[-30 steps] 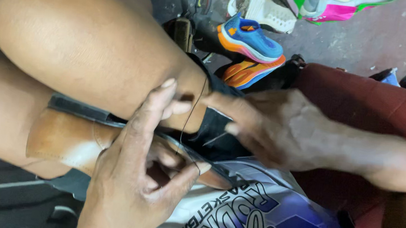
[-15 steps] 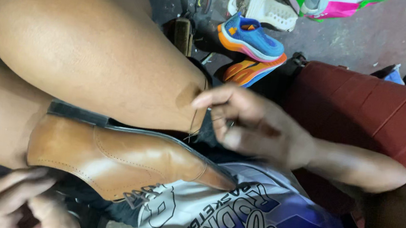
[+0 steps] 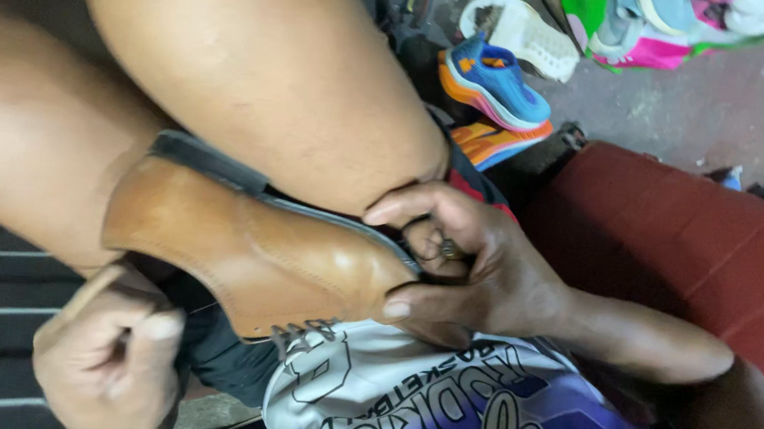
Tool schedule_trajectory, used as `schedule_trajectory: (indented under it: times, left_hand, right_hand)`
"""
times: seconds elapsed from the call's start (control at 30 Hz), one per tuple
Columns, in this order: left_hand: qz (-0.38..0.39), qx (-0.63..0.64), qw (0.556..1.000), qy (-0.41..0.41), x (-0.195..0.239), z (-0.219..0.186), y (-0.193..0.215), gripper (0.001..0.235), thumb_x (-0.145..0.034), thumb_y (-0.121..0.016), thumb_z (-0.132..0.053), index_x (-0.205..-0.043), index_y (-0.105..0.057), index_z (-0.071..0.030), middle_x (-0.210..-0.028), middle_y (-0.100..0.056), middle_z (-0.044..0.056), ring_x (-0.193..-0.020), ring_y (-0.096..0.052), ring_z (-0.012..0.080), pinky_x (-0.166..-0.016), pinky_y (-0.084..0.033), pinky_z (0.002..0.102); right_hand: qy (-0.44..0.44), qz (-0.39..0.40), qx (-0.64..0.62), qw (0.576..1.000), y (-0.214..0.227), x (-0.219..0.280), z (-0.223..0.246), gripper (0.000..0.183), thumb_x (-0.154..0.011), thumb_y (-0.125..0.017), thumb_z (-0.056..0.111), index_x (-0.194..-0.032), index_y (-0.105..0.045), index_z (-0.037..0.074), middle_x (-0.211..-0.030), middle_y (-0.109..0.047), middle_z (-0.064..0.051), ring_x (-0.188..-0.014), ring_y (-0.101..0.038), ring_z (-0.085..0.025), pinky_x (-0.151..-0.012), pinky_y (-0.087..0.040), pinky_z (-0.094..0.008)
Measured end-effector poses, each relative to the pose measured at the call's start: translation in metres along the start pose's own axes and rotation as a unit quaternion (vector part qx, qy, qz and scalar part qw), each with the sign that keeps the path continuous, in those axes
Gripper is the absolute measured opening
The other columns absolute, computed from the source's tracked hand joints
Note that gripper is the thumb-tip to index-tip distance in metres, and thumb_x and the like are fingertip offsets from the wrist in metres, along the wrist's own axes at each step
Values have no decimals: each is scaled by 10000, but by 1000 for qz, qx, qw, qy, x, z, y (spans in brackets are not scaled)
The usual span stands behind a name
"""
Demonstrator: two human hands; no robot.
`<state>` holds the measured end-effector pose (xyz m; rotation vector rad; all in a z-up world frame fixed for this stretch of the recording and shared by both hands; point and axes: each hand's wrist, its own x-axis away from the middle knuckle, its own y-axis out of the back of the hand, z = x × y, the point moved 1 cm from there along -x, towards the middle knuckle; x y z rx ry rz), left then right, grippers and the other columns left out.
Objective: The person sews the sole of a brown leather shoe using a needle and thread. They repeatedly push the needle through the sole and pull the thread to secure the stitching while holding the shoe on their lap.
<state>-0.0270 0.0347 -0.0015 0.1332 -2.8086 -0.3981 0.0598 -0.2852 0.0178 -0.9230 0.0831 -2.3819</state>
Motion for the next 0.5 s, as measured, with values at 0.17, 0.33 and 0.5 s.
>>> schedule_trajectory:
  times: [0.17,0.33,0.5]
  left_hand:
    - [-40,302,952,-21,6,12,10,206,-952,-692,-231,-865,-645,-50,-848,-612,114,-650,-569,179,-550,-529,317]
    - [15,-114,987,-112,-5,-15,4,163,-953,-716,-157,-966,-693,3,-869,-604,134,-806,-601,230,-679,-535,371]
    - [21,-238,970,-44,1,0,16,333,-673,-917,-145,-690,-608,-23,-714,-551,89,-715,-541,191,-614,-458,356]
  right_hand:
    - [-5,-9,-25,1000,-3,0,1,607,-835,-866,78,-1366,-573,44,-738,-467,97,-617,-386,32,-552,-291,-161]
    - [-2,3,30,1000,-2,-4,7,594,-828,-873,76,-1346,-586,39,-729,-504,88,-621,-418,29,-554,-314,-164]
    - [-63,-3,-53,997,-10,-5,8,567,-799,-824,36,-1298,-556,36,-713,-608,80,-545,-508,28,-467,-364,-170]
